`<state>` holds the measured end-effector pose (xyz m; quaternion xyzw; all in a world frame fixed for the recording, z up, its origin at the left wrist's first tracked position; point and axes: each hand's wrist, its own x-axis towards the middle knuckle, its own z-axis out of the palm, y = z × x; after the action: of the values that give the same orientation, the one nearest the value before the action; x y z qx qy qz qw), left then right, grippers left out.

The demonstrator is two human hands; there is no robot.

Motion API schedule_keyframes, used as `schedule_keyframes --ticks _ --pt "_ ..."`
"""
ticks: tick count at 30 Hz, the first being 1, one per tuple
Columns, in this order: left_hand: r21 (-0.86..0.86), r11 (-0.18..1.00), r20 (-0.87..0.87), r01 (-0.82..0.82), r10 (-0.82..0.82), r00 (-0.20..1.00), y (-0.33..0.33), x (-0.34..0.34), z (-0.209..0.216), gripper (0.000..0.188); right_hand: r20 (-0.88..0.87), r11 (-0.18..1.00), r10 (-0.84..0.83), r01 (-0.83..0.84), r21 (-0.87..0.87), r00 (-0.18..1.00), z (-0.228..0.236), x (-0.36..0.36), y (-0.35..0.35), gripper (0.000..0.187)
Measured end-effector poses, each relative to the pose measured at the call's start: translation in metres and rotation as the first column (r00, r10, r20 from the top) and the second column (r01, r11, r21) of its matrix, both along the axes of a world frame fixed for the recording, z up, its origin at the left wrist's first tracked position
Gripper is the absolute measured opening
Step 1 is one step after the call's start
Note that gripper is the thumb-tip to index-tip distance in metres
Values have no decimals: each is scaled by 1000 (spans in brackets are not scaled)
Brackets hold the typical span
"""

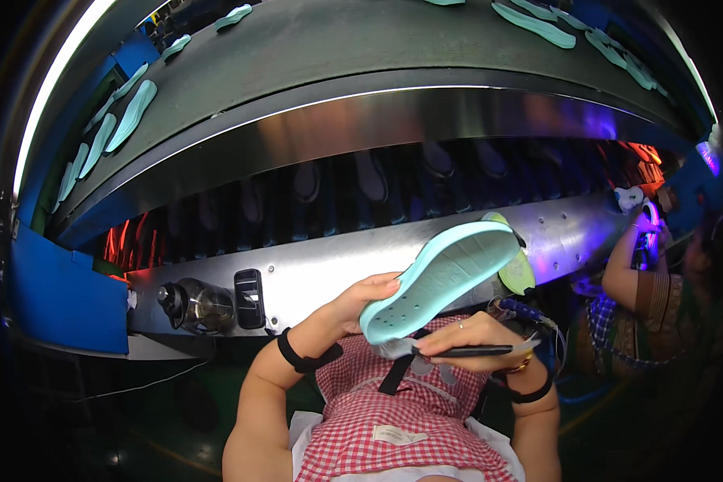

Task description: Applying adhesive or paint to the bottom of shoe soles as they come off a conveyor belt.

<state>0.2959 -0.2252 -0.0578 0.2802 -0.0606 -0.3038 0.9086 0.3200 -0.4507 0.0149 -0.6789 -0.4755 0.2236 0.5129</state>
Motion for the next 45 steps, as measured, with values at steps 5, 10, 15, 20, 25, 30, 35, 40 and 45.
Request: schedule_keyframes --ticks 5,10,15,20,25,30,35,40,45 --pt "164 970 -88 178 -165 982 1 2 19 62 48 995 87 -88 38 995 8 13 -6 21" --pt "353 894 -174 275 -226 958 10 0 20 62 47 984 177 -177 0 983 10 20 -14 20" --pt "390 918 -63 75 -54 997 30 -6 23 55 -14 998 68 -68 -1 998 4 16 -18 20" --pt "488 872 -158 -40 134 978 35 -23 46 56 98 961 -237 219 171 966 0 10 -16 22" --pt "494 779 113 -387 384 916 46 -29 57 47 79 998 -25 30 -54 997 5 -4 -16 24" --pt "-318 915 -12 -249 259 966 22 4 3 82 -60 934 -149 160 320 987 5 -15 -10 25" --pt "-474 792 -215 -386 321 922 -14 -1 -33 91 -394 894 -407 448 15 824 -24 1 14 19" --pt "-138 842 -375 -522 443 814 -31 -6 -26 89 -416 869 -468 492 -55 780 -37 9 26 21" --pt "-104 769 -242 -630 595 766 -10 3 -20 93 336 978 -210 201 63 918 -24 -3 25 23"
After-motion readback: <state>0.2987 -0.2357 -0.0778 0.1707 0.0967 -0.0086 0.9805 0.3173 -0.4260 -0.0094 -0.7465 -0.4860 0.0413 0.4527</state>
